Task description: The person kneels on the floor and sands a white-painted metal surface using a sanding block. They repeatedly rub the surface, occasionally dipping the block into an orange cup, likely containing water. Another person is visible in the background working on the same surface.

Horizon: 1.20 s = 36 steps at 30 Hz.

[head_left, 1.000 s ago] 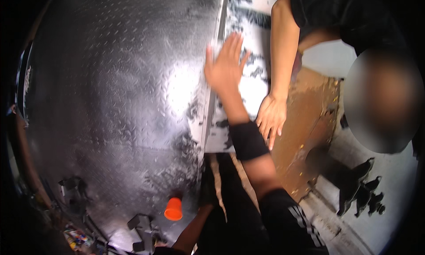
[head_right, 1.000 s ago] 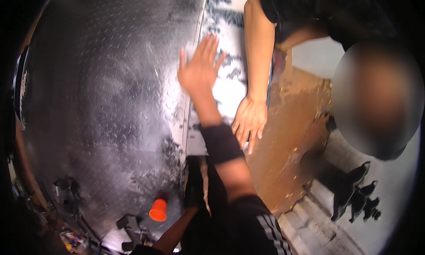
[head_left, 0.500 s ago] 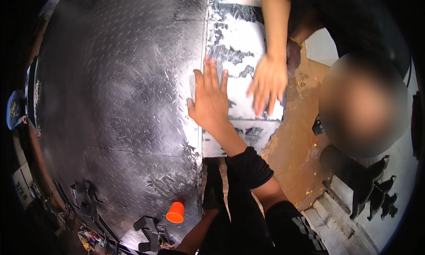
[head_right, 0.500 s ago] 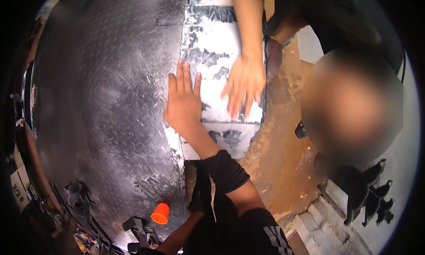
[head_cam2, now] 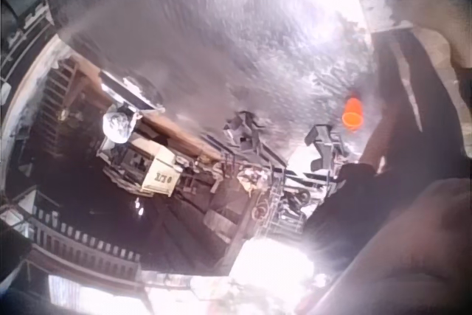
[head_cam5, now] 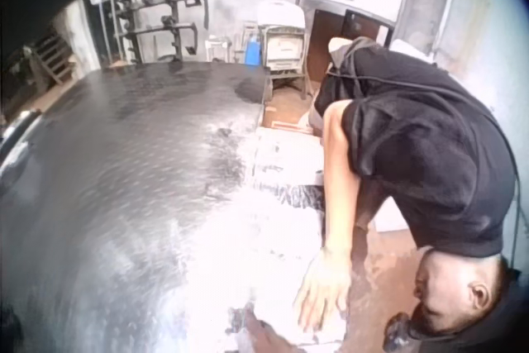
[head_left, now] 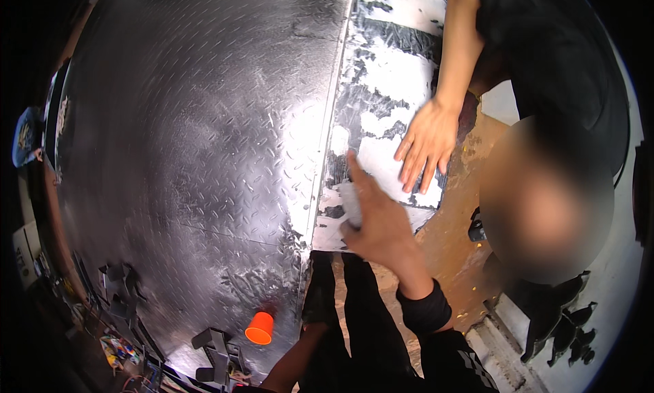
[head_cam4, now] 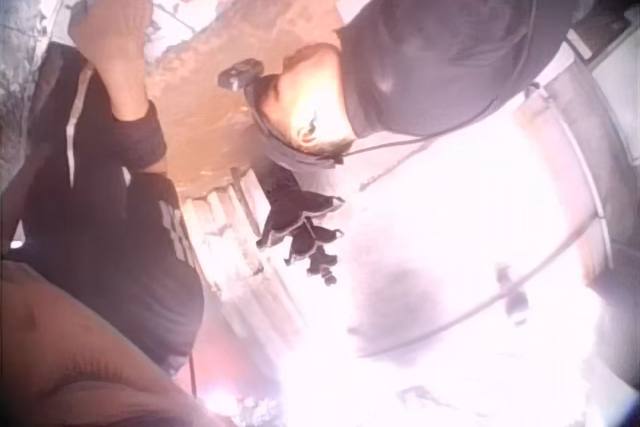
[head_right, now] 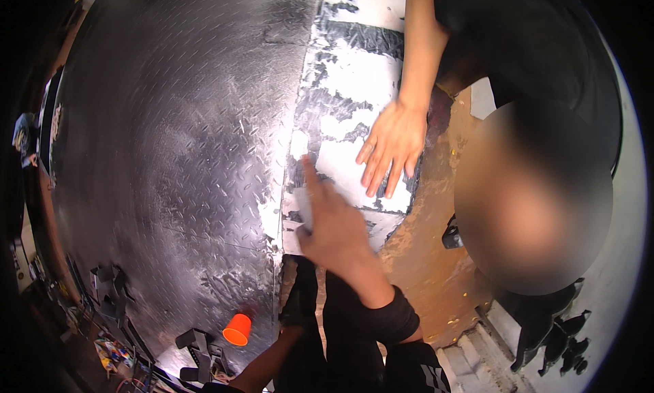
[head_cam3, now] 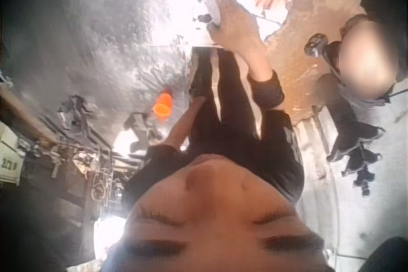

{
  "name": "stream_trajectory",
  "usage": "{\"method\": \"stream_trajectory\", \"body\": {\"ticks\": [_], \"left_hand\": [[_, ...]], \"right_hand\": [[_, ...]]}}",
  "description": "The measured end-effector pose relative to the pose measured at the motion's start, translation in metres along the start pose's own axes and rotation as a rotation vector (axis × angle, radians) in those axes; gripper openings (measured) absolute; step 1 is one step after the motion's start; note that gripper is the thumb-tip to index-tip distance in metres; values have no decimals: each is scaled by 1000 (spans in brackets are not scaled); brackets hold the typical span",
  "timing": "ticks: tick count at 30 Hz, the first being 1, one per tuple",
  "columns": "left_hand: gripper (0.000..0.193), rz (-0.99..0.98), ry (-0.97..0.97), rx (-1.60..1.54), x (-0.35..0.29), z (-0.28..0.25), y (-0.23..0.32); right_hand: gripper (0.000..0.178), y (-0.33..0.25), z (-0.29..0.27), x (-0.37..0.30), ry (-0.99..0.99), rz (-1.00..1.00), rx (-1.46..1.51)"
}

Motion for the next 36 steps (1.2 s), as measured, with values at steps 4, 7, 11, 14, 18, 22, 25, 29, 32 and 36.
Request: {"method": "stream_trajectory", "body": {"ticks": [4,7,11,14,18,22,25,29,32,36], "left_hand": [[85,30,9,-25,2,2,2],[85,54,11,-43,2,4,3],[85,83,39,-87,5,4,0],[85,118,62,-133,4,6,0],[84,202,77,-213,-12,16,-4],[60,349,300,-246,-48,-6,2],[74,280,168,-267,-63,10,-23],[64,37,121,-313,-76,30,-70],[52,6,189,-382,-100,9,-83],[46,51,311,-699,-160,-9,-80]], "right_hand": [[108,12,-2,21,-106,140,-218],[109,7,-5,29,-162,161,-278],[111,-4,-1,36,-174,182,-366],[113,-5,3,31,-162,140,-395],[111,-2,8,24,-156,147,-402],[110,-8,-1,9,-181,216,-394],[110,0,-3,1,-172,265,-335],[111,7,6,5,-187,219,-260],[113,12,1,0,-191,157,-312],[113,37,-5,-4,-161,278,-351]]}}
Point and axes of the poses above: each hand's wrist, its own x-axis towards the middle knuckle, its own z-axis out of the palm, y = z × x, the point moved 9 cm from there along x, towards the middle knuckle, and after that the axes turned 7 degrees about z, right-handed, at the moved point
